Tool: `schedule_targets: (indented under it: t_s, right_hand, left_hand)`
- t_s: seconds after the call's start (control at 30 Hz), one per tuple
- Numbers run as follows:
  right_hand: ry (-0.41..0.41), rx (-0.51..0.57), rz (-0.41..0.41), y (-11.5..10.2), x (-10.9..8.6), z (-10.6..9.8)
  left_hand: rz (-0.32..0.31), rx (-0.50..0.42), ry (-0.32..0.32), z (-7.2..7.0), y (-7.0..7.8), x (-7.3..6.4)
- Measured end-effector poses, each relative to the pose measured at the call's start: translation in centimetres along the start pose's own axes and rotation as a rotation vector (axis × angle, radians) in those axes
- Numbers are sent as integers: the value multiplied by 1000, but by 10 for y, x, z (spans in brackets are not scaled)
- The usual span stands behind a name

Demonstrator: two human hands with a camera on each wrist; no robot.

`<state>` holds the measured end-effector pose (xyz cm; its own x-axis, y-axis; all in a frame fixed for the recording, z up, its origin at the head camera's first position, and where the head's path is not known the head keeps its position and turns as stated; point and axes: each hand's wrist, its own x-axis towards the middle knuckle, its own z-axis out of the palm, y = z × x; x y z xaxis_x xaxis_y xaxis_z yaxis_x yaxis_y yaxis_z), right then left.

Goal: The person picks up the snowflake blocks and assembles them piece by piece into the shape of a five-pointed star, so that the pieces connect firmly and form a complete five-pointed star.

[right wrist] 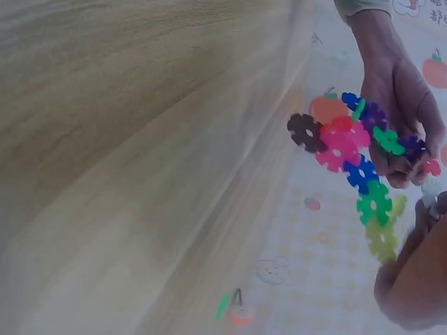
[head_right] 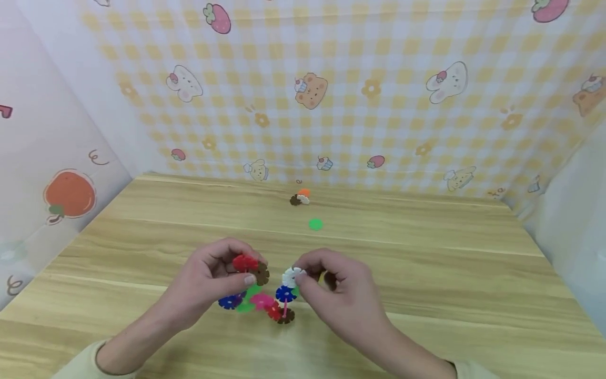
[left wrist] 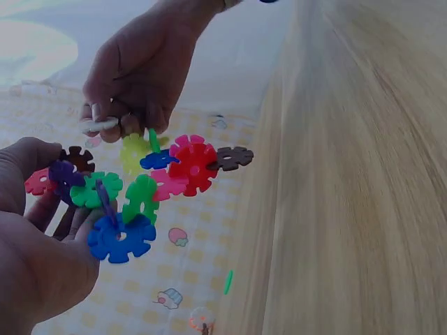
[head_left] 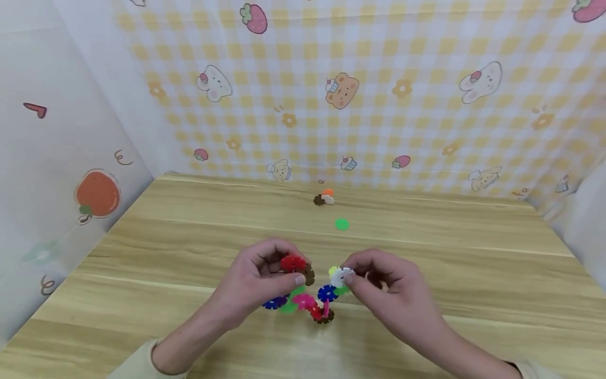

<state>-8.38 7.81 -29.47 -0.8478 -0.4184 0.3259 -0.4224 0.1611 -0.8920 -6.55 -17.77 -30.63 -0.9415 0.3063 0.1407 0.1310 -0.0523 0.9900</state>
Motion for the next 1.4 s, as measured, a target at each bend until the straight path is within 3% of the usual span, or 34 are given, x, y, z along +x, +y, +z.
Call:
schedule_targets:
  t_s: [0.1,0.23,0.5,0.57,0.77,0.97,1.23,1.4]
  right_hand:
    - [52,-126,-170,-1,4,5]
    - [50,-173,-274,0,9,7]
    - [49,-238,-281,6,7,10]
    - [49,-250,-274,6,6,11]
    - [81,-243,-290,5,4,12]
    - [113,-249,-342,4,0,16]
    - [129,-279,-346,5,-3,16]
    - [138,-293,-420,5,-4,15]
  left_hand:
    - [3,-34,-17,0,0,0]
    - [12,-69,-27,1,1,0]
    - [90,-175,-54,2,-3,2]
    - [82,-195,-54,3,-4,1]
    - [59,-194,-12,7,-5,1]
    - [88,-182,3,11,-10,0]
    - [209,-53,-21,13,-13,-1]
    - [284,24,7,16,-11,-3]
